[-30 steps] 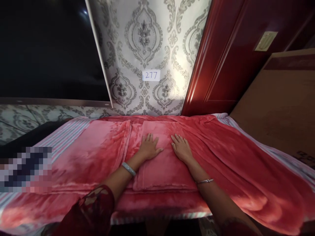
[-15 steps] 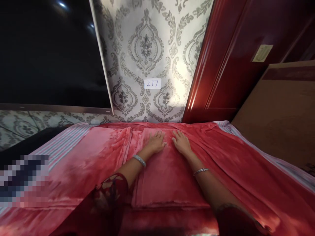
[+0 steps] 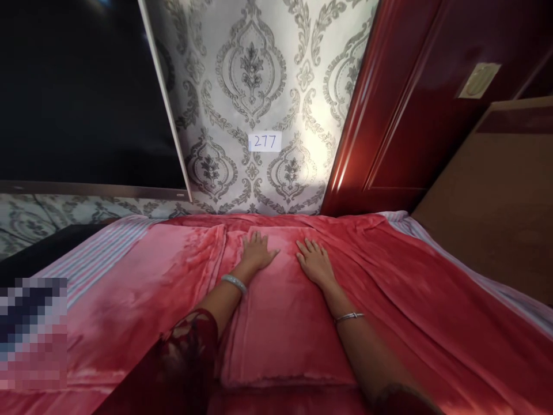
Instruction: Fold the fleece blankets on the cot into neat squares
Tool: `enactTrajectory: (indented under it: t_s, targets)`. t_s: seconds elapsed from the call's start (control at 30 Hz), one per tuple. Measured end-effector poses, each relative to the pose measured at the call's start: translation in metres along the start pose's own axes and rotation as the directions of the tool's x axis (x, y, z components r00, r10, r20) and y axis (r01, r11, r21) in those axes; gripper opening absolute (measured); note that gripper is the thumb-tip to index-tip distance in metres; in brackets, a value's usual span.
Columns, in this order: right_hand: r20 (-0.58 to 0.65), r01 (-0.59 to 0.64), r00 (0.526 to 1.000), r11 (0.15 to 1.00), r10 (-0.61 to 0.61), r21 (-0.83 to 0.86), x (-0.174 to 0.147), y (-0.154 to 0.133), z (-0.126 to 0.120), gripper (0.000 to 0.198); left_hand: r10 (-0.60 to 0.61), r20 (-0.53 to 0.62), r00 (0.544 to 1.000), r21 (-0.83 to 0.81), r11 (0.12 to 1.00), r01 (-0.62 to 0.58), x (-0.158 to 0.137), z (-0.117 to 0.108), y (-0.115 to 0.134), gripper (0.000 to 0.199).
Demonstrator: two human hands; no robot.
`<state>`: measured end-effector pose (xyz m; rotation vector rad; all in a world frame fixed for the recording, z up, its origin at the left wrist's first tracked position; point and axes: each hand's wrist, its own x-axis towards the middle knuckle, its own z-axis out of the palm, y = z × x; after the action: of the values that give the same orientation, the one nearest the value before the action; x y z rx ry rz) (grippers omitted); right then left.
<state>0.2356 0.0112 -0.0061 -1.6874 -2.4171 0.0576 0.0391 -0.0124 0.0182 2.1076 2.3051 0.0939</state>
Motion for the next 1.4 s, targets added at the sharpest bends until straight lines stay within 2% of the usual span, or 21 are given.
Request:
enactTrajectory:
  t_s: [0.17,0.27,0.3,0.37,0.43,0.5,0.63,0.8,1.07,1.17,1.27,1.4]
  targets:
    - [-0.006,-0.004,1.000,1.000,0.004,0.001,-0.002,-0.001,0.001,0.055,-0.087,0.075,0.993,-0.023,0.996,0.089,0.008,-0.013,-0.027,0.080]
    - [-0.019,-0.004,1.000,1.000,0.004,-0.010,-0.002,-0.002,0.002,0.055,-0.156,0.024,0.987,-0.008,0.988,0.156,0.008,-0.022,-0.027,0.078]
    - [-0.023,-0.006,1.000,1.000,0.006,-0.014,-0.002,-0.002,0.002,0.055,-0.138,-0.012,0.990,-0.009,0.990,0.138,0.008,-0.023,-0.024,0.077]
    - [-0.027,-0.007,1.000,1.000,0.007,-0.023,-0.002,-0.002,0.002,0.055,-0.012,-0.071,0.997,-0.019,1.000,0.011,0.004,-0.020,-0.017,0.073]
    - [-0.027,-0.007,1.000,1.000,0.007,-0.029,-0.003,-0.002,0.002,0.054,0.135,-0.074,0.988,-0.034,0.990,-0.138,0.000,-0.013,-0.009,0.069]
    - [-0.027,-0.007,1.000,0.999,0.006,-0.031,-0.003,-0.003,0.002,0.054,0.183,-0.041,0.982,-0.049,0.982,-0.185,-0.004,-0.003,-0.005,0.069]
    - [-0.034,-0.004,0.999,0.999,0.003,-0.033,-0.004,-0.003,0.002,0.054,0.110,-0.002,0.994,-0.064,0.992,-0.110,-0.006,0.004,-0.005,0.075]
    - [-0.033,-0.004,0.999,0.999,0.002,-0.034,-0.004,-0.002,0.003,0.055,0.038,0.054,0.998,-0.064,0.997,-0.034,-0.007,-0.007,-0.014,0.077]
    - [-0.040,-0.002,0.999,0.999,0.001,-0.039,-0.005,-0.002,0.004,0.054,0.062,0.142,0.988,-0.040,0.998,-0.057,-0.033,-0.021,-0.026,0.074]
    - [-0.022,-0.013,1.000,0.999,0.013,-0.033,-0.005,-0.001,0.004,0.054,0.092,0.158,0.983,-0.038,0.995,-0.087,-0.046,-0.031,-0.032,0.064]
    - [-0.011,-0.019,1.000,0.999,0.018,-0.031,-0.004,-0.001,0.004,0.055,0.073,0.084,0.994,-0.021,0.997,-0.071,-0.061,-0.044,-0.049,0.048]
    - [-0.020,-0.019,1.000,0.999,0.018,-0.032,-0.004,0.000,0.007,0.055,-0.107,-0.066,0.992,0.028,0.994,0.109,-0.083,-0.053,-0.083,0.047]
